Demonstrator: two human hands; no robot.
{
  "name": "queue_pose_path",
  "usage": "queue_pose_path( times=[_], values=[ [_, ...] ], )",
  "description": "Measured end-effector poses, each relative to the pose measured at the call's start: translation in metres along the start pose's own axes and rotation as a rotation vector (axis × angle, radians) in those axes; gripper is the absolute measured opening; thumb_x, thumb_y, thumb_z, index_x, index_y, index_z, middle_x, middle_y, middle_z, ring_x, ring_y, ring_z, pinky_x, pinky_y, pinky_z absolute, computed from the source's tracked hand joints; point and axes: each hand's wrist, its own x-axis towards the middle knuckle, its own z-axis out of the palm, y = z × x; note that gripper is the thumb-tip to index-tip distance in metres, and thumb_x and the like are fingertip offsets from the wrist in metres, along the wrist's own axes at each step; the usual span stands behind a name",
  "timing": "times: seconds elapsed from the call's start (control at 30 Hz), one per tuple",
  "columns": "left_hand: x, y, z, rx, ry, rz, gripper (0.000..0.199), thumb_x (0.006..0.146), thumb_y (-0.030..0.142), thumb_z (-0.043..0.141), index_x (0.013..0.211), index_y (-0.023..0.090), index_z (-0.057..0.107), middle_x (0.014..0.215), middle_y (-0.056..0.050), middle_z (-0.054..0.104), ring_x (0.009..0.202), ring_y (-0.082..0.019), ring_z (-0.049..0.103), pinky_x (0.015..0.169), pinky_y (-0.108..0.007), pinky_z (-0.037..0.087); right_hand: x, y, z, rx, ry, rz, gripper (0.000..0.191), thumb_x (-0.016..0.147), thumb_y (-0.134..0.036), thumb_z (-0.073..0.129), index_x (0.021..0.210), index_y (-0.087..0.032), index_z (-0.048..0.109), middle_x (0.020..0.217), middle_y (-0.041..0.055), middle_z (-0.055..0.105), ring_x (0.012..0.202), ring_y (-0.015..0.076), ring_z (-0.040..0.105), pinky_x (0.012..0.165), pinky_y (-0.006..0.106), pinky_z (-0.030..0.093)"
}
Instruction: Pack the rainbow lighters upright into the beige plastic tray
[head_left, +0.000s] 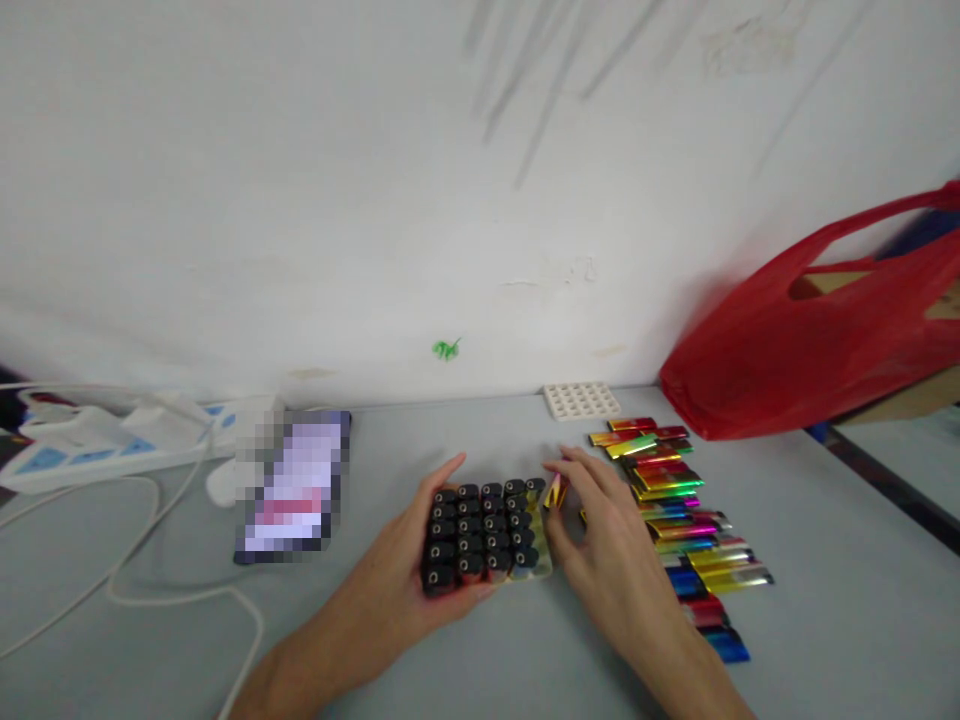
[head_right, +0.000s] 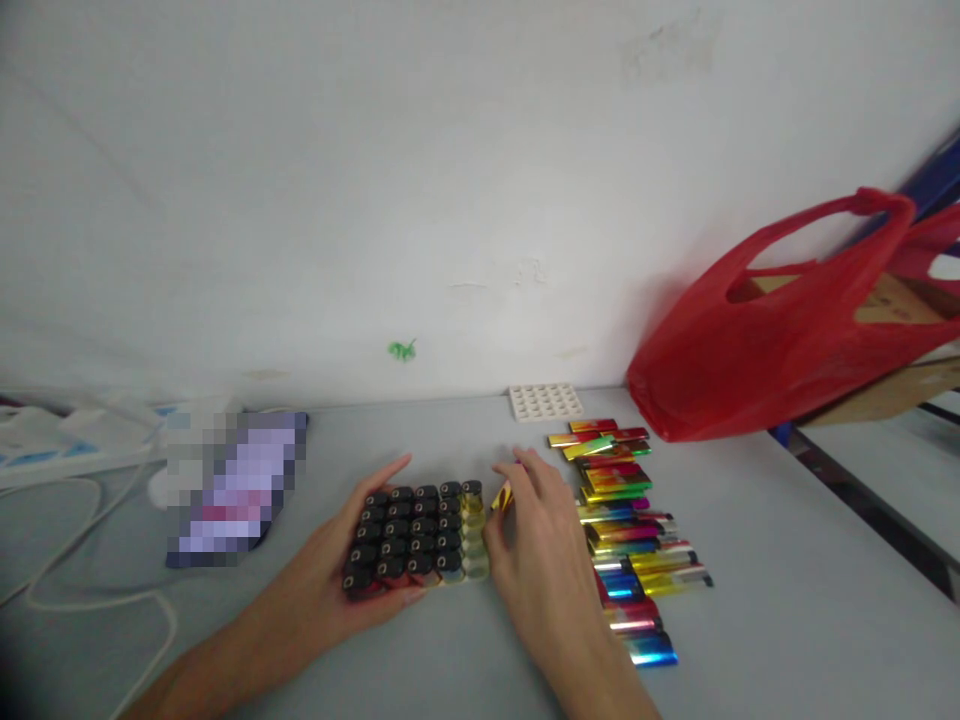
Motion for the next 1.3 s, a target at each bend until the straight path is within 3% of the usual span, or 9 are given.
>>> queue_pose_path(
  times=[0.2,0.33,0.47,0.6,0.87,0.97,1.1,1.2,1.3],
  values=[
    [0.001,0.0,0.0,0.013,0.013,0.015,0.102,0.089,0.031,0.087,0.17,0.031,0.026,0.131,-0.008,0.074,0.101,-0.029,0.08,0.09,-0.042,0.066,0.003,0.002,-0.001,-0.194,-0.012,0.057,0.021,0.106,-0.026,0.066,0.124,-0.02,0.076,0.129,0.0165,0.079,0.124,0.0409,0.069,0.104,0.059,0.047],
    [0.001,-0.002,0.0,0.001,0.001,0.005,0.102,0.089,0.032,0.087,0.17,0.032,0.025,0.129,-0.007,0.074,0.093,-0.026,0.079,0.085,-0.041,0.066,0.004,0.0,0.0,-0.131,-0.048,0.049,0.014,0.104,-0.017,0.065,0.109,-0.024,0.077,0.123,0.0094,0.081,0.116,0.0344,0.071,0.097,0.049,0.044],
    [0.0,-0.002,0.0,-0.038,-0.021,-0.009,0.104,0.089,0.032,0.087,0.171,0.032,0.023,0.115,-0.004,0.076,0.087,-0.026,0.078,0.081,-0.04,0.066,0.004,0.0,0.002,-0.136,-0.036,0.071,0.024,0.1,-0.01,0.063,0.118,-0.023,0.075,0.116,0.0097,0.081,0.109,0.0326,0.072,0.093,0.045,0.043],
    [0.0,-0.003,-0.001,-0.036,-0.011,-0.006,0.105,0.089,0.03,0.088,0.171,0.033,0.023,0.124,-0.005,0.074,0.086,-0.024,0.078,0.081,-0.039,0.067,0.004,0.005,0.003,-0.185,0.012,0.113,0.026,0.099,-0.017,0.069,0.124,-0.022,0.073,0.112,0.0113,0.079,0.108,0.0359,0.072,0.094,0.048,0.041],
    [0.002,-0.005,-0.001,0.008,-0.015,0.006,0.105,0.09,0.031,0.088,0.171,0.034,0.023,0.124,-0.005,0.075,0.094,-0.028,0.08,0.087,-0.042,0.066,0.003,0.002,0.004,0.075,0.005,0.172,0.03,0.096,-0.016,0.069,0.125,-0.023,0.076,0.116,0.0111,0.08,0.1,0.0335,0.073,0.095,0.052,0.049],
    [0.002,-0.003,-0.001,0.005,-0.019,0.006,0.103,0.09,0.03,0.087,0.171,0.033,0.024,0.124,-0.006,0.075,0.094,-0.028,0.08,0.086,-0.041,0.066,0.005,-0.003,0.0,0.229,0.051,0.234,0.023,0.098,-0.027,0.072,0.119,-0.022,0.081,0.115,0.0115,0.083,0.102,0.0349,0.075,0.096,0.053,0.054],
    [0.001,-0.002,-0.001,-0.022,-0.029,-0.006,0.104,0.091,0.032,0.087,0.171,0.033,0.022,0.121,-0.005,0.076,0.087,-0.025,0.079,0.083,-0.04,0.067,0.009,-0.009,-0.008,0.544,0.101,0.365,0.032,0.103,-0.044,0.072,0.125,-0.024,0.083,0.124,0.0117,0.084,0.11,0.0316,0.077,0.101,0.05,0.057],
    [0.001,-0.002,-0.002,-0.002,-0.015,0.003,0.103,0.09,0.032,0.088,0.171,0.035,0.023,0.129,-0.006,0.074,0.091,-0.025,0.08,0.087,-0.041,0.067,0.011,-0.013,-0.014,0.854,0.074,0.52,0.04,0.102,-0.052,0.074,0.132,-0.026,0.081,0.12,0.01,0.083,0.087,0.0215,0.076,0.078,0.035,0.061],
    [0.001,-0.002,-0.002,0.006,-0.015,0.006,0.102,0.09,0.032,0.087,0.171,0.034,0.024,0.127,-0.006,0.074,0.093,-0.026,0.08,0.088,-0.042,0.066,0.014,-0.015,-0.022,1.162,0.015,0.68,0.046,0.093,-0.052,0.084,0.13,-0.025,0.081,0.101,0.0041,0.079,0.048,0.0067,0.047,0.039,0.02,0.033]
  ],
)
